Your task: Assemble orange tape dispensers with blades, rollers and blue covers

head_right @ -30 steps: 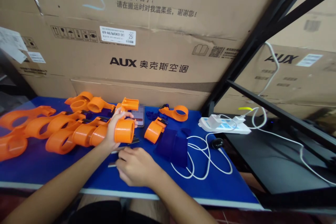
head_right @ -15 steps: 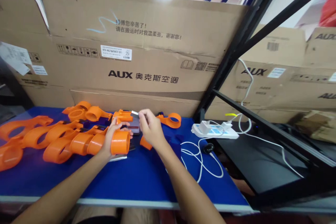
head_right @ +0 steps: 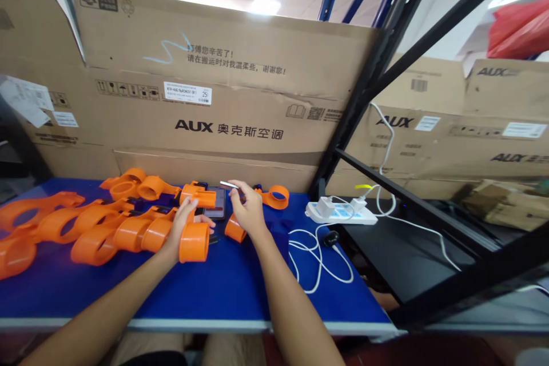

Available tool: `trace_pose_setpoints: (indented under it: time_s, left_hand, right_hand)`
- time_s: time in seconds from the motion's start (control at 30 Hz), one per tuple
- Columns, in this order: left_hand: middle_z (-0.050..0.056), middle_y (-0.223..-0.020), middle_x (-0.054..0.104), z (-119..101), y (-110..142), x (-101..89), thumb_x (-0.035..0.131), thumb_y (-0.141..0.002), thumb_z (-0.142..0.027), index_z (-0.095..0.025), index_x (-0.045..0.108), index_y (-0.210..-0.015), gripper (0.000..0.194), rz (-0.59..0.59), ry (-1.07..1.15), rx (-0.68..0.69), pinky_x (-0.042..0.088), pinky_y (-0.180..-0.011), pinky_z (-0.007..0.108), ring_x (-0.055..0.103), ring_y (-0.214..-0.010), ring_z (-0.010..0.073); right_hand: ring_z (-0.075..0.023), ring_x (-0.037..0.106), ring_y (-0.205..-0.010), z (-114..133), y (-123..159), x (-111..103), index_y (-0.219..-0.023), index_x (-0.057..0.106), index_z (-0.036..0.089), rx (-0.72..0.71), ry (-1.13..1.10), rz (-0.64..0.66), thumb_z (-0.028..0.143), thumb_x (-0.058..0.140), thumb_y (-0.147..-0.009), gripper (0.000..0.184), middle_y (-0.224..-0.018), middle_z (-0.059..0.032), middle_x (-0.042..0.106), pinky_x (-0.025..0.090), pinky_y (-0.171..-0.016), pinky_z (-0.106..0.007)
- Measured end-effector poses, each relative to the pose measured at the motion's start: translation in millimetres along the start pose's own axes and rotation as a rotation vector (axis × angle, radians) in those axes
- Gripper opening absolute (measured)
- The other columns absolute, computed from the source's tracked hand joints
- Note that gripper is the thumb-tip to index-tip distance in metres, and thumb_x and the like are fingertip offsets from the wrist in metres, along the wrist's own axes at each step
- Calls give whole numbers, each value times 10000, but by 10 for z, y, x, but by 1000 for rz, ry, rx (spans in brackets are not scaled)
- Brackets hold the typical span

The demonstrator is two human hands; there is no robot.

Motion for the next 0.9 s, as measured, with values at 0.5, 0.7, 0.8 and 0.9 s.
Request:
trace_pose_setpoints:
  time_s: [0.5,0.7,0.8,0.9]
  left_hand:
    - [43,-700,738,-16,2,-93,758,-798,-537,-193,475,-1371,726,-1,-95,140,514,-540,264,751,-601,248]
    - [60,-763,753,-55,-36,-106,740,-817,-530,-231,467,-1477,774,10,-113,175,545,-562,292,754,-630,244]
    - [83,-829,768,-60,-31,-107,737,-826,-510,-223,485,-1473,751,12,-126,190,548,-566,288,757,-646,237]
    - [60,-759,753,-55,-15,-104,725,-845,-500,-217,495,-1468,722,8,-129,193,535,-560,263,751,-633,223]
  right_hand:
    - [-233,751,-857,63,193,20,-1170,646,230,-78,-25,-14,271,597,-953,227,-914,-50,764,587,-810,-361]
    - [-234,766,-874,54,203,51,-1099,639,231,-66,-83,-2,314,598,-973,156,-967,-61,768,600,-819,-365]
    - [-231,770,-860,42,206,47,-1109,625,232,-50,-103,-10,338,585,-985,168,-983,-65,762,604,-809,-361]
    - [-229,775,-847,38,212,54,-1092,626,229,-40,-114,1,346,594,-975,168,-987,-64,756,608,-798,-354]
Point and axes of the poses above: each hand's wrist, its own y-axis away from the middle knuckle, its own x-axis out of the palm, z = x × y, the point moved 5 cm from there along -y, towards the middle knuckle
